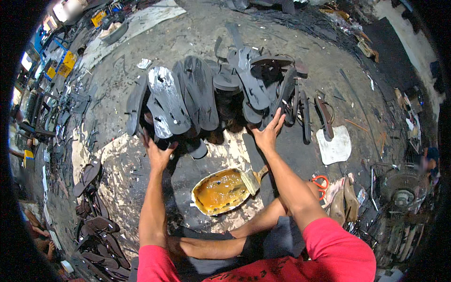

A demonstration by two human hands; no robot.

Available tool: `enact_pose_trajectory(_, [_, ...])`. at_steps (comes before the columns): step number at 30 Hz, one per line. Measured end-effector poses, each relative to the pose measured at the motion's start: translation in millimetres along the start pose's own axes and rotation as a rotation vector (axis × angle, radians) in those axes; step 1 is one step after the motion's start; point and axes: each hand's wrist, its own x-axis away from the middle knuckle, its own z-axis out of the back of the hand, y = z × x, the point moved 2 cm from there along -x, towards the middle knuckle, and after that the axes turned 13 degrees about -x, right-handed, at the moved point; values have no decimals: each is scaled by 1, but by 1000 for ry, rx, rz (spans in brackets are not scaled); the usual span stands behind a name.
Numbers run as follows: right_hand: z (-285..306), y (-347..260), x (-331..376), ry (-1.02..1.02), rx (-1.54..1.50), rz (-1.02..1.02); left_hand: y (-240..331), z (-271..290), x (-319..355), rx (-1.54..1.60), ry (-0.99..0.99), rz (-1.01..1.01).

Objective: The person sits on the floor and repeatedly applies a brown adhesive to the soles of black sandals using a brush. They dip the brush into a container of glue and spread it evenly across each sandal sole, then place the treated sandals aside.

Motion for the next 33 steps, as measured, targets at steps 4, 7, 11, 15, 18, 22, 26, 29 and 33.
enact_pose_trajectory(4, [-28, 8, -31, 11, 41, 22, 16, -32, -38, -66, -35, 127])
enact_pose_trajectory(7, [-52, 12, -68, -55, 130, -9, 28, -47, -71, -46, 57, 88])
enact_pose_trajectory(11, [-78, 21, -121, -159, 200, -35, 52, -62, -119, -56, 137, 82])
enact_pose_trajectory(15, [-81, 16, -179, -361, 74, -84, 75, -52, -162, 126, 45, -51])
enact_pose_trajectory(18, [-56, 5, -198, -402, 45, -72, 70, -19, -161, 106, 67, -270])
enact_pose_trajectory(22, [32, 17, -153, -275, 171, 288, 19, 48, -106, -13, 65, -410])
enact_pose_trajectory(26, [155, 55, -79, 81, 468, 458, -43, 129, -31, 9, -60, -165])
enact_pose_trajectory(29, [192, 80, -61, -291, 740, -6, -65, 175, 16, 95, 13, 40])
enact_pose_trajectory(33, [147, 48, -113, -273, 1093, 198, -63, 210, 79, 87, 175, -56])
